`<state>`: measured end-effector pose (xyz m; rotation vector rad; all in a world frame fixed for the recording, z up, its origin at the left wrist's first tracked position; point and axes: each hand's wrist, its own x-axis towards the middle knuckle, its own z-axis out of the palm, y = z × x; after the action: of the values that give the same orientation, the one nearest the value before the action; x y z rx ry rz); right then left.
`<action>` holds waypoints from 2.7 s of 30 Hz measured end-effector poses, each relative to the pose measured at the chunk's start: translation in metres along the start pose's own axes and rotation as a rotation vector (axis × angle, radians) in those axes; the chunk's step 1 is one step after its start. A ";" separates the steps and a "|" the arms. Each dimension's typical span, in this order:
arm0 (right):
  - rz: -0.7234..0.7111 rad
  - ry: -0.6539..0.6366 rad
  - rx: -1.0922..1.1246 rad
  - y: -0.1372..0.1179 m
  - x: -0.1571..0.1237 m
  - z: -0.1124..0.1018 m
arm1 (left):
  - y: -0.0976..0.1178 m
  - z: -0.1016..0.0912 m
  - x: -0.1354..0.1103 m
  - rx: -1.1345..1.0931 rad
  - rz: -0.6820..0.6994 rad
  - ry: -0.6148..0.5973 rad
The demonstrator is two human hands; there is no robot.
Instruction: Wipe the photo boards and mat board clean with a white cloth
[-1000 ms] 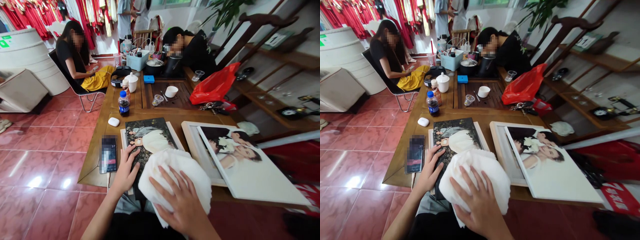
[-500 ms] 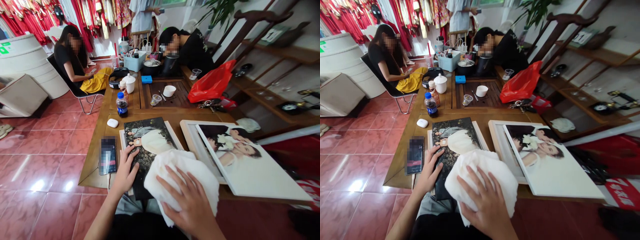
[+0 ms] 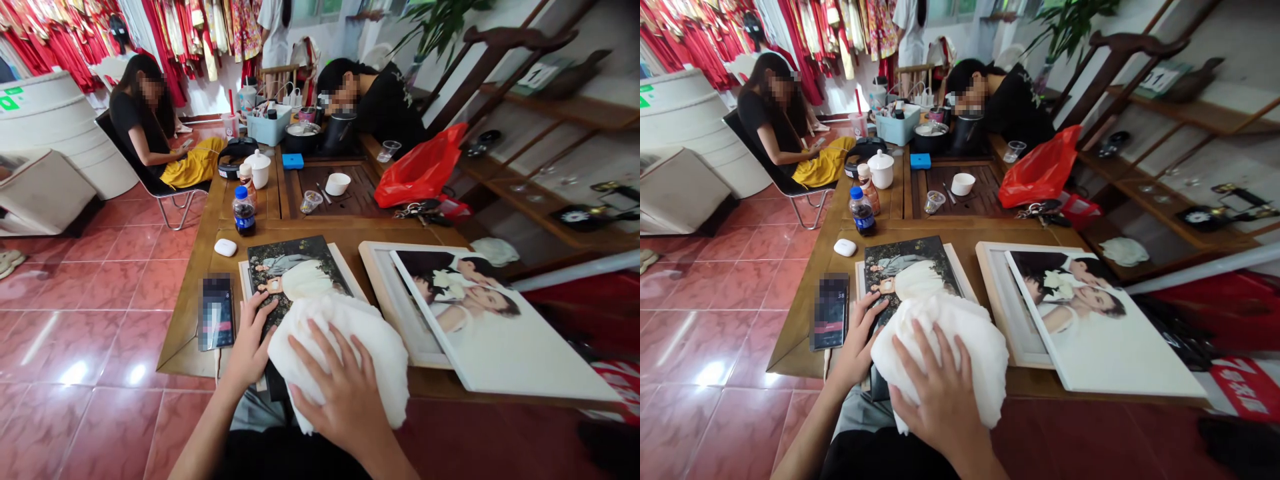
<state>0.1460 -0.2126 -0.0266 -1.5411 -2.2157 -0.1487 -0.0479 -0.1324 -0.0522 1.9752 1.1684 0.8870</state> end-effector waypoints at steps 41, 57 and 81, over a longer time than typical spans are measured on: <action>0.126 -0.007 -0.069 0.032 0.040 0.010 | -0.001 0.003 -0.002 0.030 -0.026 -0.014; 0.135 -0.063 -0.060 0.069 0.062 0.013 | -0.002 0.003 -0.002 0.048 -0.030 -0.020; 0.072 -0.147 -0.009 0.085 0.096 0.028 | -0.003 0.003 -0.002 0.069 -0.025 -0.021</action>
<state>0.1882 -0.0877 -0.0260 -1.6832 -2.2692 -0.0242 -0.0474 -0.1339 -0.0564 2.0159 1.2239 0.8218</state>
